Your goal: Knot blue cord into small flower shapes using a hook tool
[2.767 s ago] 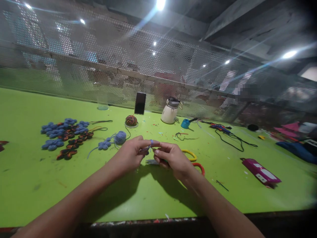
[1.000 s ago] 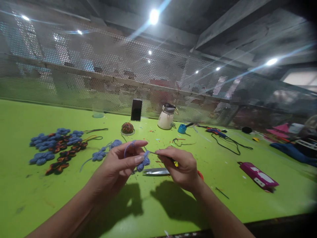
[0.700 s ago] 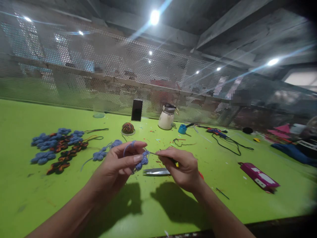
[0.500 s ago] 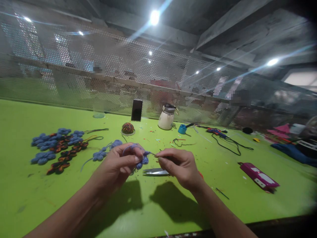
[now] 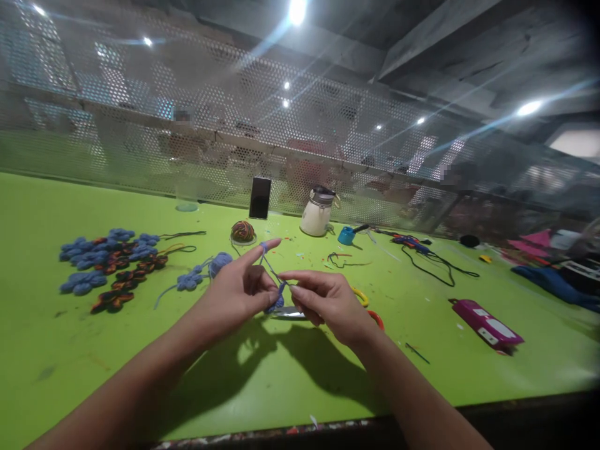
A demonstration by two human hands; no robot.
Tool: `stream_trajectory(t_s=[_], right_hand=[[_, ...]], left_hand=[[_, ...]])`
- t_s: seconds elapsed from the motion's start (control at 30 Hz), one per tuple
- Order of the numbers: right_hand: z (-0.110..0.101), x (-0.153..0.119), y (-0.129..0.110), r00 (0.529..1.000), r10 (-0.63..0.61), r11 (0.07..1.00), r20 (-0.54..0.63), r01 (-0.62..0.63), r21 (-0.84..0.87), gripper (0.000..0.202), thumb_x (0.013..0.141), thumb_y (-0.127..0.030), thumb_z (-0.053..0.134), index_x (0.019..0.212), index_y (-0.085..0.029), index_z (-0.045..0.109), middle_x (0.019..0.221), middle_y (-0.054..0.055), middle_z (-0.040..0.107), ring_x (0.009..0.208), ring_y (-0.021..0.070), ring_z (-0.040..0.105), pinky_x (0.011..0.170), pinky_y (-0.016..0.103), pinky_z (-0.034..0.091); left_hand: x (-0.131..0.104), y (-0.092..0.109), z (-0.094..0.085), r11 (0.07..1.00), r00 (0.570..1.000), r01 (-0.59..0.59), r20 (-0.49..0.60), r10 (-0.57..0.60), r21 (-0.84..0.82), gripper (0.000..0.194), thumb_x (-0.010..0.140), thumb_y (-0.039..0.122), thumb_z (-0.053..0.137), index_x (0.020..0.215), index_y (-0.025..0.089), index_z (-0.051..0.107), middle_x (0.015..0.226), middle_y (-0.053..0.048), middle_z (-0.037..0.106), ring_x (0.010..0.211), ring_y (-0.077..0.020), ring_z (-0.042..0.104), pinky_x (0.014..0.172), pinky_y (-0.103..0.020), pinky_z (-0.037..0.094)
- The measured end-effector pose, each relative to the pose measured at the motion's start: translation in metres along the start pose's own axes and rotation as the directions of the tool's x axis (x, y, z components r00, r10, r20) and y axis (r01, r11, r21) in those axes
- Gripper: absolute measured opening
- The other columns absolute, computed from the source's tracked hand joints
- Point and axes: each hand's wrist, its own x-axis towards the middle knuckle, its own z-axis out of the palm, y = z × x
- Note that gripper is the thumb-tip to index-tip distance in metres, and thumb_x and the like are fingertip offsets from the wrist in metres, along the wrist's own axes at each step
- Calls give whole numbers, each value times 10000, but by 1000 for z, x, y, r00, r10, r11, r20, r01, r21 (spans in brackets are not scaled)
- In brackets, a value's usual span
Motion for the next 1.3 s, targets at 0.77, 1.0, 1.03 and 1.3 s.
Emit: stream_trajectory(t_s=[0.77, 1.0, 1.03, 1.3], right_hand=[[8, 3, 13, 955, -203, 978, -214, 190, -83, 238, 776, -205, 606, 982, -152, 711, 509, -52, 442, 416, 47, 336, 402, 201, 270], [-11, 1, 6, 959, -281, 909, -28, 257, -329, 308, 770, -98, 550, 1017, -196, 707, 610, -18, 550, 502, 67, 402, 461, 204, 329], [-12, 0, 3, 959, -284, 890, -1, 263, -371, 299, 780, -109, 551, 1020, -195, 706, 633, -8, 578, 516, 72, 421, 472, 206, 342], [-22, -4, -17, 929, -309, 721, 204, 369, -586, 288, 850, -113, 502, 1063, -188, 682, 750, 30, 665, 625, 91, 536, 578, 209, 398]], left_hand=[[9, -5, -10, 971, 984, 135, -85, -154, -196, 602, 635, 174, 742, 1201, 124, 545, 699, 23, 619, 677, -111, 561, 730, -274, 410], [6, 1, -10, 972, 980, 171, -78, -185, -163, 527, 629, 174, 741, 1131, 110, 593, 691, 14, 622, 674, -120, 558, 720, -281, 394], [6, 1, -9, 972, 978, 177, -78, -191, -157, 526, 631, 179, 738, 1131, 109, 593, 687, 11, 624, 675, -125, 559, 721, -286, 395], [4, 1, -7, 982, 981, 179, -71, -183, -53, 485, 656, 214, 715, 1119, 124, 599, 701, 4, 619, 695, -144, 558, 708, -301, 384]])
